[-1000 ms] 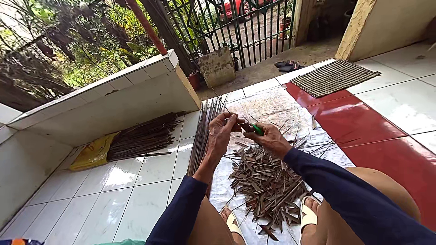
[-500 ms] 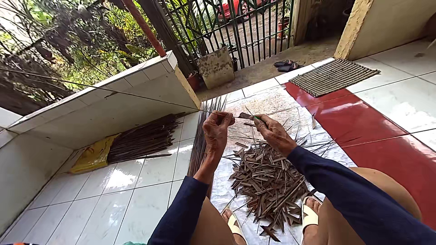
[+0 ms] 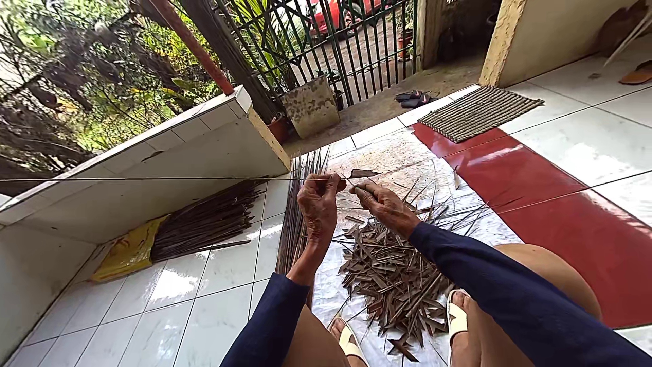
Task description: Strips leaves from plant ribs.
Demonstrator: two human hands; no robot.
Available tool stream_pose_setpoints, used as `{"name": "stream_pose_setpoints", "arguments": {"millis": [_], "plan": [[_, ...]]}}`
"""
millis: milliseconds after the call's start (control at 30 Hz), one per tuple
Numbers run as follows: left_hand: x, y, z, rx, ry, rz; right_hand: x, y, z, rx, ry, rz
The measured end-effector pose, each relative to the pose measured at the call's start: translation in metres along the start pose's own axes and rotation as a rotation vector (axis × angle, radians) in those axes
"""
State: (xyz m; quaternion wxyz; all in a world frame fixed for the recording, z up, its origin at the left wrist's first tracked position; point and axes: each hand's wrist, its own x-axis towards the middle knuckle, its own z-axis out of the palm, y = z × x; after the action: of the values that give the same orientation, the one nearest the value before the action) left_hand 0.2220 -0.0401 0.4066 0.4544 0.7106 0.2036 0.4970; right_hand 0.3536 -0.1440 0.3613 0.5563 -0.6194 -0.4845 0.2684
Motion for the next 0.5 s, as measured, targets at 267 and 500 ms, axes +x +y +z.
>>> {"name": "stream_pose_setpoints", "arguments": {"millis": [267, 500], "plan": [[-0.0028, -0.0058, -0.0023, 0.111, -0.025, 0.023, 0.0019, -0.0018, 0.0020, -0.148, 0.052, 0.031], [-0.0078, -0.0056, -0.0040, 0.219, -0.039, 0.064, 0.0030, 0.0009, 0.0029, -0.222, 0.053, 0.074]]}}
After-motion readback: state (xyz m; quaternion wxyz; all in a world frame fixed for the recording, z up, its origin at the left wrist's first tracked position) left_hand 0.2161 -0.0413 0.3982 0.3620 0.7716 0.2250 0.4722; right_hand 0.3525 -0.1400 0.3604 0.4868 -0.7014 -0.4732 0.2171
